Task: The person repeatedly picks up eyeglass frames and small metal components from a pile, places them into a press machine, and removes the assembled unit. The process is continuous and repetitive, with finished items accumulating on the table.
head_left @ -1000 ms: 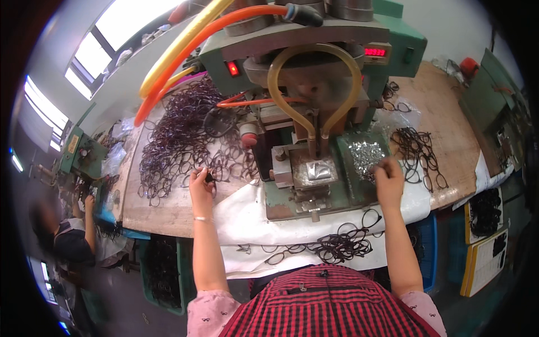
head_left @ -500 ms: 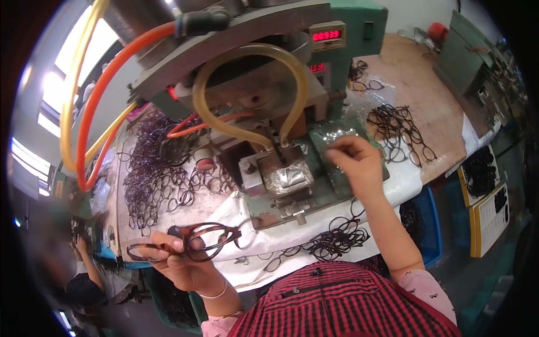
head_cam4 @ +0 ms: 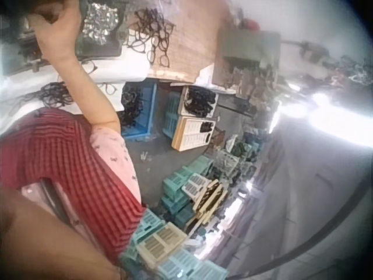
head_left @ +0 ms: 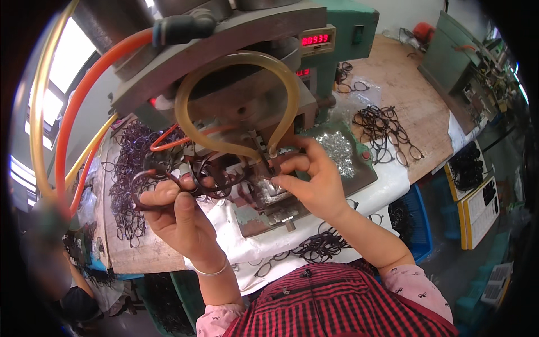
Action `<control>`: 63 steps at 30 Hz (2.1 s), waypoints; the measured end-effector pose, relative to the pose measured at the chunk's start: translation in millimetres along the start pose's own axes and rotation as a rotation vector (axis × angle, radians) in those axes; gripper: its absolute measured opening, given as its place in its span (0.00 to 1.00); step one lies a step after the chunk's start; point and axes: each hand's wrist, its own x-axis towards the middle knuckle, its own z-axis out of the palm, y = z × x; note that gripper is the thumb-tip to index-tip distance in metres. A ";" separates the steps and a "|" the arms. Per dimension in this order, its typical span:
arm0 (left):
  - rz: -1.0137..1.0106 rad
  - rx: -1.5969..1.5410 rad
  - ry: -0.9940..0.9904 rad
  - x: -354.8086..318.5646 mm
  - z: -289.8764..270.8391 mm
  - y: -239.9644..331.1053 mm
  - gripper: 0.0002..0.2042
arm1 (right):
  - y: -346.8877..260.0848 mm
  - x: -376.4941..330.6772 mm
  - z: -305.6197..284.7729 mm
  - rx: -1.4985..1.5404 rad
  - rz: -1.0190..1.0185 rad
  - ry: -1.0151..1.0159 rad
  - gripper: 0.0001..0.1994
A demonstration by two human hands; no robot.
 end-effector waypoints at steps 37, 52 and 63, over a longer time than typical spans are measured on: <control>0.671 0.867 -0.861 -59.2 9.5 -0.3 0.08 | 56.1 5.9 -115.9 -1.044 -0.338 0.354 0.05; -0.011 0.782 -0.164 -131.3 -8.4 -15.2 0.18 | 92.7 1.2 -139.5 -0.840 -0.017 0.218 0.08; -0.297 0.653 -0.483 -88.2 -36.9 1.2 0.07 | 54.4 8.0 -101.4 -0.520 0.001 0.135 0.07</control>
